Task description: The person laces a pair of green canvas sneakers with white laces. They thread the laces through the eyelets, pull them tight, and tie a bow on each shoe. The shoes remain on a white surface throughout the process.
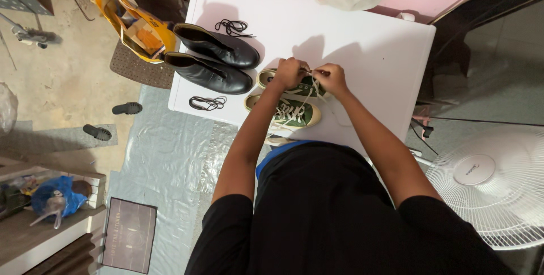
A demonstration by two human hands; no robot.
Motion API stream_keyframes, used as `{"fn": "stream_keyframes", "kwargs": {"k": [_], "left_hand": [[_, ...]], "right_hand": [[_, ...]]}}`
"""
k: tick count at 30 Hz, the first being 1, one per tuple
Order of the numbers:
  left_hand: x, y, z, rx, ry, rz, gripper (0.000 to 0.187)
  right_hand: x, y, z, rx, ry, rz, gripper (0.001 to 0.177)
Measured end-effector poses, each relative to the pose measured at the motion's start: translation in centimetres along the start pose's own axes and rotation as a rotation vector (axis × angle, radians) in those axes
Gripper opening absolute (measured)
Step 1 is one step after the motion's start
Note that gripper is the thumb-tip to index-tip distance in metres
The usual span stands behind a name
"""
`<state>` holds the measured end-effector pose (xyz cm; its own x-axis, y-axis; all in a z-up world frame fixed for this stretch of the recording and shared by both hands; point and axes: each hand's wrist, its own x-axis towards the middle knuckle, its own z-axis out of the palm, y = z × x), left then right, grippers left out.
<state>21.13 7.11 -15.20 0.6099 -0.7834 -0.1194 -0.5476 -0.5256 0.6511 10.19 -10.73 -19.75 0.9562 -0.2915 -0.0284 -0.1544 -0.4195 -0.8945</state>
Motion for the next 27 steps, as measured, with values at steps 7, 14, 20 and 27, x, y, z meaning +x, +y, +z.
{"fn": "stream_keyframes", "kwargs": {"k": [7, 14, 20, 27], "left_hand": [[-0.1, 0.4, -0.1, 0.048, -0.029, -0.075, 0.013], [-0.9, 0.1, 0.2, -0.037, 0.023, -0.084, 0.015], [-0.9, 0.3, 0.0, -0.051, 0.026, -0.088, 0.015], [-1.0, 0.2, 0.1, -0.015, 0.002, -0.115, 0.016]], "right_hand": [[1.9, 1.5, -0.2, 0.069, -0.036, 0.15, 0.014], [5.7, -5.5, -6.5, 0.646, 0.048, 0.133, 0.006], [3.2, -15.6, -18.7, 0.57, 0.071, -0.261, 0.003], [0.6, -16.7, -29.5, 0.412, 0.542, -0.23, 0.005]]}}
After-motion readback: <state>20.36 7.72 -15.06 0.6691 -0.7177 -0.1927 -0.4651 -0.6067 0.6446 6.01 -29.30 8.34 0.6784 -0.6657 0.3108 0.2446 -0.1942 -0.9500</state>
